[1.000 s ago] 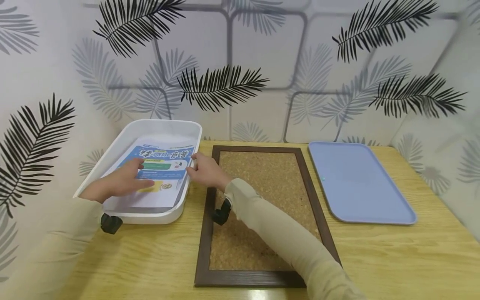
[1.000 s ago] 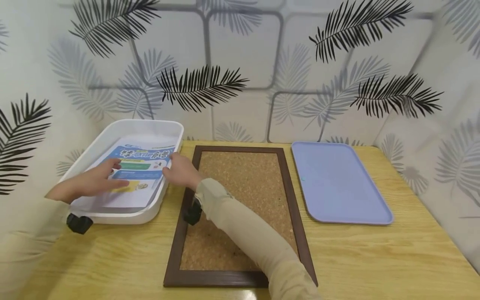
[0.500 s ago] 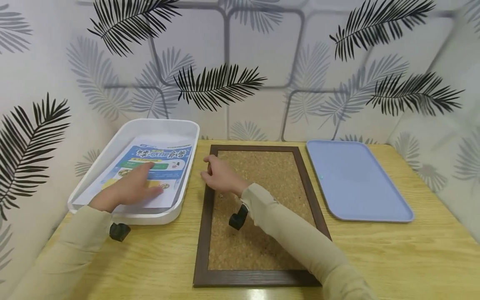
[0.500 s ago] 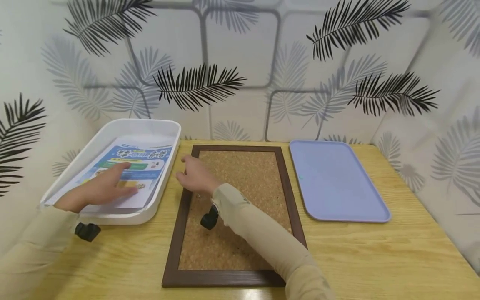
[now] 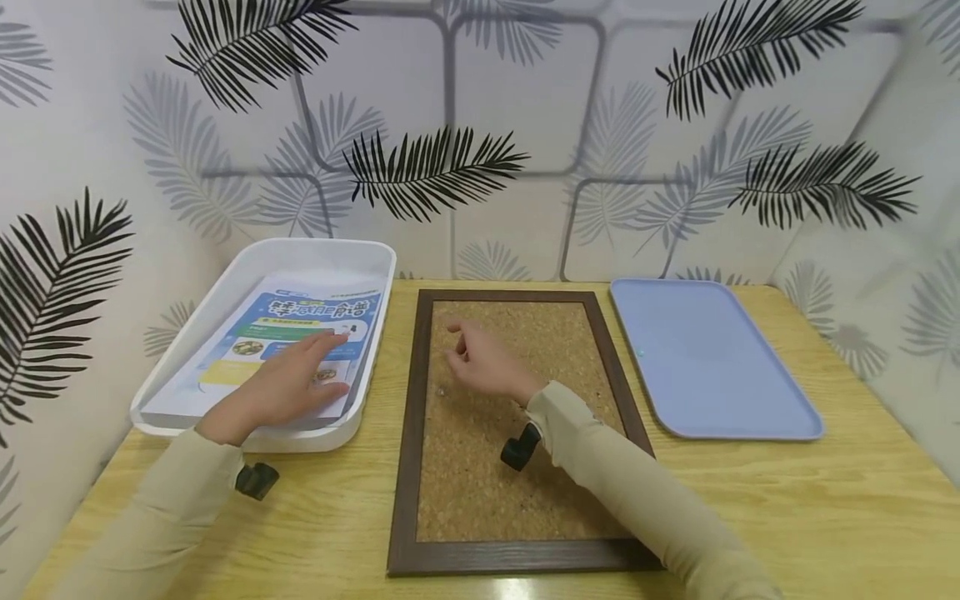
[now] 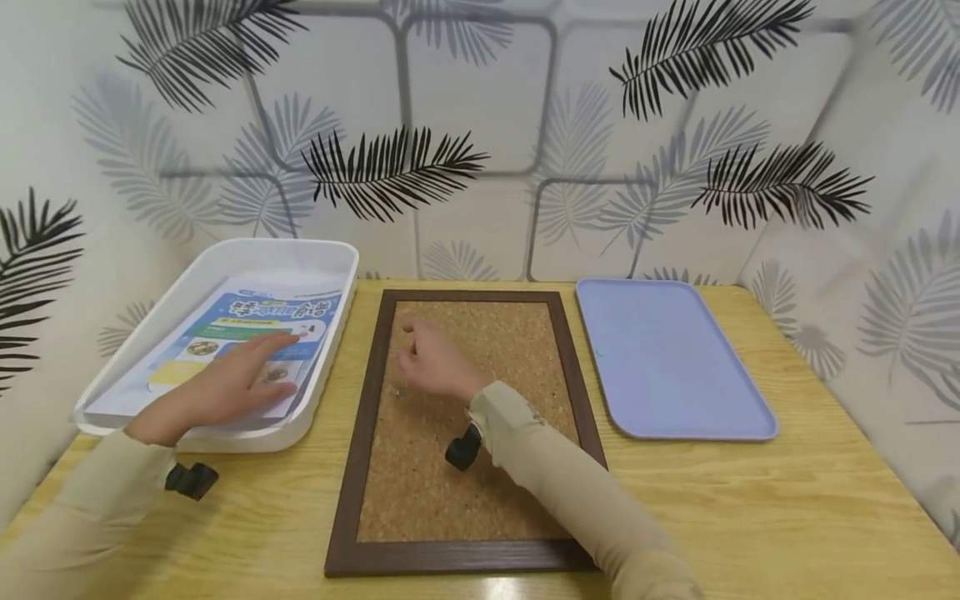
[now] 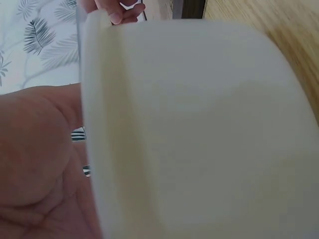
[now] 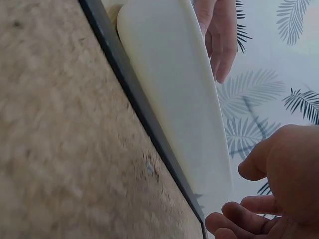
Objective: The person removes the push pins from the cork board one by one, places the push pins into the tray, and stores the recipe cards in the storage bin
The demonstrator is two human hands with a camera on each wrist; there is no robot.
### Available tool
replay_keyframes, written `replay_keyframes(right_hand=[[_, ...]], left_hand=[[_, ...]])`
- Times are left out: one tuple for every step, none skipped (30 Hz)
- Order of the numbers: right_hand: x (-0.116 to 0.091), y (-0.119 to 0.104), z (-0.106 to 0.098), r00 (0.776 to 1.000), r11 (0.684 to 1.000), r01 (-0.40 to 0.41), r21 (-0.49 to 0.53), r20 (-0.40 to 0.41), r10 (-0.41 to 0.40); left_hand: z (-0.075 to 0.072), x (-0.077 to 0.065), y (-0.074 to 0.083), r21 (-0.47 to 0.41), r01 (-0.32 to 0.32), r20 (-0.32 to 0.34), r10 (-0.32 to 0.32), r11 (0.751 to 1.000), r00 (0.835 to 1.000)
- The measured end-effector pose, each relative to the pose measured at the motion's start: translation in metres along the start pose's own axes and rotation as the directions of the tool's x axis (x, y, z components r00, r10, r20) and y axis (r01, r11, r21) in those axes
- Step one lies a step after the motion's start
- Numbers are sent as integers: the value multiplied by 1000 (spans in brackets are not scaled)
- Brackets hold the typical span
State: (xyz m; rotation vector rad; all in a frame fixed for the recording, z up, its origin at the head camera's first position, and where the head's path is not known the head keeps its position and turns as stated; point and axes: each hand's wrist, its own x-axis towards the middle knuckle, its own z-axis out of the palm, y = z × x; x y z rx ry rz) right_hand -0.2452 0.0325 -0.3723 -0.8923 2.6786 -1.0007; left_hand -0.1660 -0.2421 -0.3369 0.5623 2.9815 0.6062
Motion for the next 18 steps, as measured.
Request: replay_keyframes(right_hand=[[-3,2,-2,1000,1000,-5,-16,-13,5],[-5,4,-3,1000,999,-11,-33,-23,10],[-8,5,-5,1000,999,-17,-33,-26,16],[-10,8,-6,999,999,-15,-40,-36,14],[-13,10,-8,999,999,-19,-51,-42,17],[-17,13,-10,999,998,-24,-64,-49,21],[-22,16,-12,998,997,-24,-77,-56,20],[-26,19,-15,998,996,-22,-87,-61,17],[-30,21,-17,998,995,-27,-93,-64,21],[-35,24,-20,997,994,-33,-108,-72,25],[-40,26,-22,997,992,-36,-120,-78,27],[-44,28,-25,996,991,-36,-129,-89,24],[-49,30,-27,995,991,-34,-128,-98,22],[-53,32,-28,994,989,-40,-141,-110,25],[-57,35,-30,993,988,-45,-147,-117,28],[-61,38,-31,992,989,-43,-144,-123,26],[-65,41,-33,991,989,-42,-142,-128,24],[-68,44,-34,991,990,-40,-138,-131,22]], left_hand=[[0,-1,2,4,-5,-1,5,1000,1000],[0,-2,3,9,-8,-2,8,1000,1000],[1,-2,4,15,-11,-7,11,1000,1000],[1,-3,6,15,-12,-11,12,1000,1000],[2,-3,7,15,-17,-19,18,1000,1000],[3,-2,9,16,-21,-24,22,1000,999],[5,-2,10,18,-27,-32,28,999,999],[6,-1,11,23,-31,-40,31,999,999],[7,-1,13,26,-37,-47,39,999,998],[8,-1,14,28,-44,-55,45,999,997],[9,-1,15,30,-48,-62,50,998,997],[10,-2,16,33,-56,-71,58,998,996],[10,-2,17,35,-67,-80,70,997,994],[11,-3,18,36,-73,-86,76,997,993],[12,-3,19,33,-79,-93,82,996,992],[14,-4,21,30,-78,-97,81,996,992],[15,-4,22,32,-76,-99,79,997,992],[17,-4,23,31,-75,-104,78,997,992]])
